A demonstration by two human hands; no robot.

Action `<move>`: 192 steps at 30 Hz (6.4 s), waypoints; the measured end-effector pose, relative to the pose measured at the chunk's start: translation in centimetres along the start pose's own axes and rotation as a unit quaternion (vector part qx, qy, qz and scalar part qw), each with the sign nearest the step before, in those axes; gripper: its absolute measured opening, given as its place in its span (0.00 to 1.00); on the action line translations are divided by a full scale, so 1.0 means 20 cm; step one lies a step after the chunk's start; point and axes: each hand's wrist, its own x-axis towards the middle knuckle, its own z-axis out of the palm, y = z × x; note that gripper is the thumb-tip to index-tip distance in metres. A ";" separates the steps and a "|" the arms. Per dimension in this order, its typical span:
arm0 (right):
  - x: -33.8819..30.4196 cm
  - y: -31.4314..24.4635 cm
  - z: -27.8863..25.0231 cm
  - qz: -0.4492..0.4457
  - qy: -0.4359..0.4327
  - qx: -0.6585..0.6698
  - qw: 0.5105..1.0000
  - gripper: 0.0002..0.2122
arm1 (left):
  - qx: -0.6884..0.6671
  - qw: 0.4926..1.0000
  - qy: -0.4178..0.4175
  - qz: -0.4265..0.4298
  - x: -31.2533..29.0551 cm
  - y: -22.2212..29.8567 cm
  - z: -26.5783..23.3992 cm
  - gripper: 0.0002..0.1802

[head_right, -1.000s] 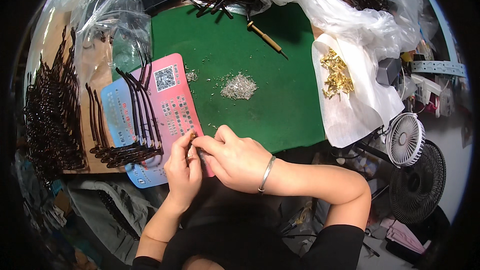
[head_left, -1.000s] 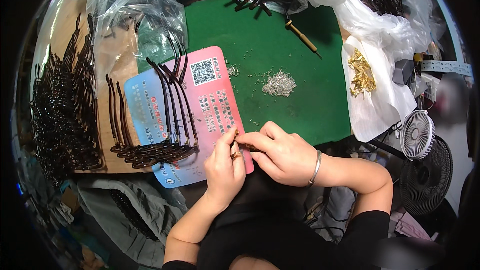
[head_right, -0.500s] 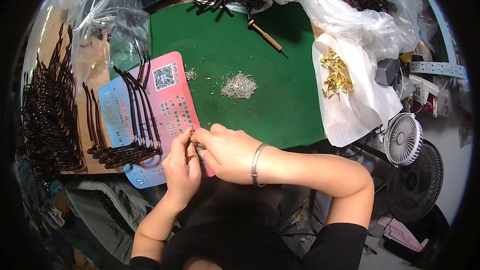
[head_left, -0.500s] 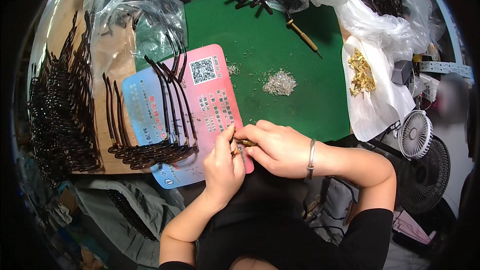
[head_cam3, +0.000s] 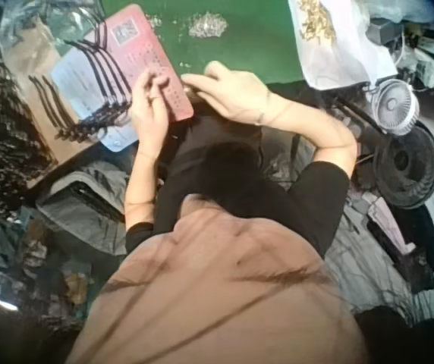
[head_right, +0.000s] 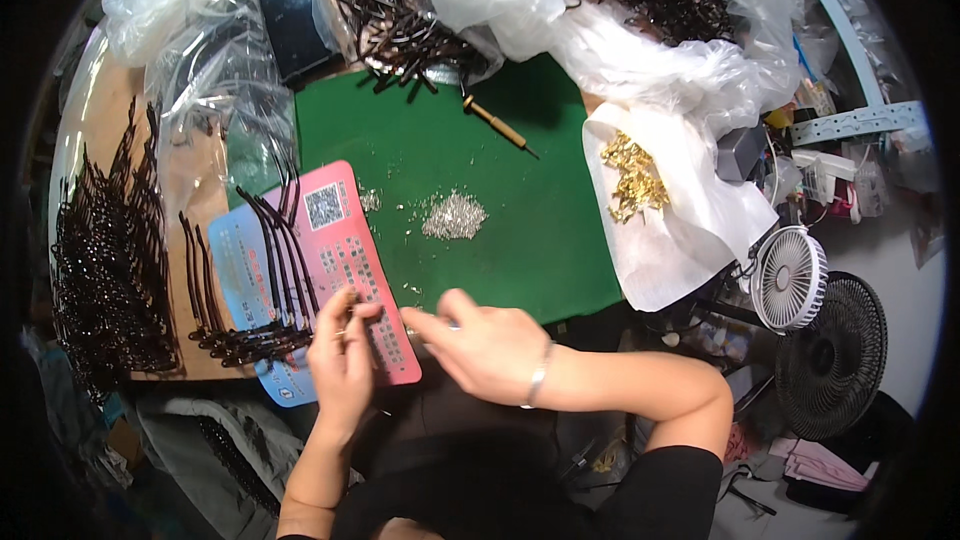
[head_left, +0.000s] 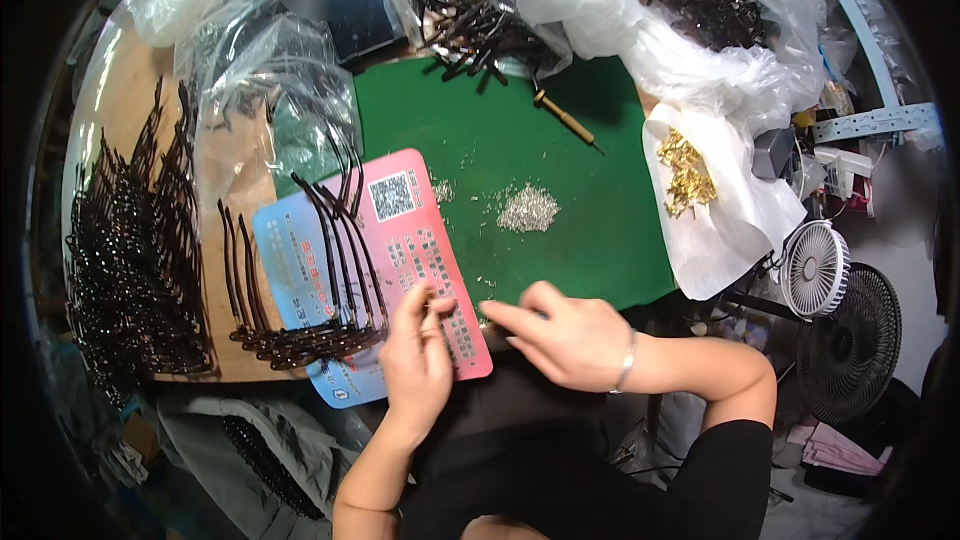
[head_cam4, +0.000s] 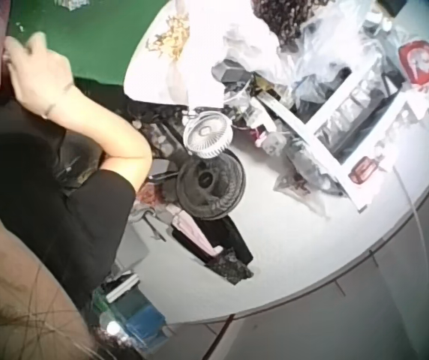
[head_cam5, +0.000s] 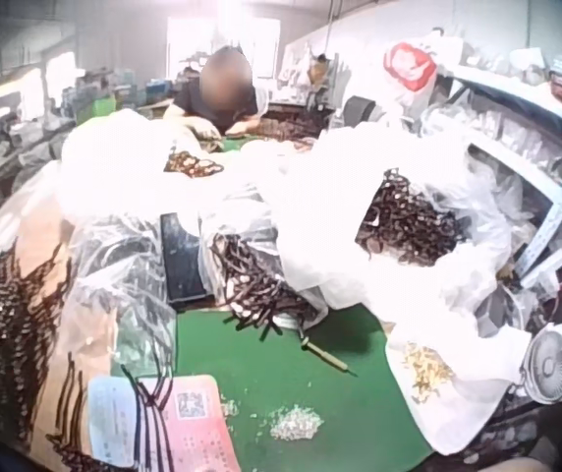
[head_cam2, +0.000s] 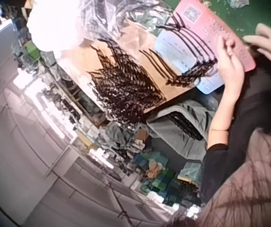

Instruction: The person assembles eyeglasses by inserting small screws into the hinge area of the frames using a screwdriver. They repeatedly pick up frames, align the screws, and tighten them before placing the finished units aside.

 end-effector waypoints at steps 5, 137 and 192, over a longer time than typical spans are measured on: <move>-0.04 0.21 0.02 0.055 0.060 0.008 0.997 0.17 | 0.031 0.963 0.008 0.267 0.14 -0.10 0.02 0.27; 0.09 0.16 0.07 -0.063 -0.028 0.045 0.997 0.17 | 0.089 0.987 -0.074 0.109 0.08 -0.09 -0.02 0.19; 0.13 0.16 0.04 -0.064 -0.008 -0.098 0.993 0.21 | 0.244 0.935 0.114 0.231 0.29 0.02 0.04 0.23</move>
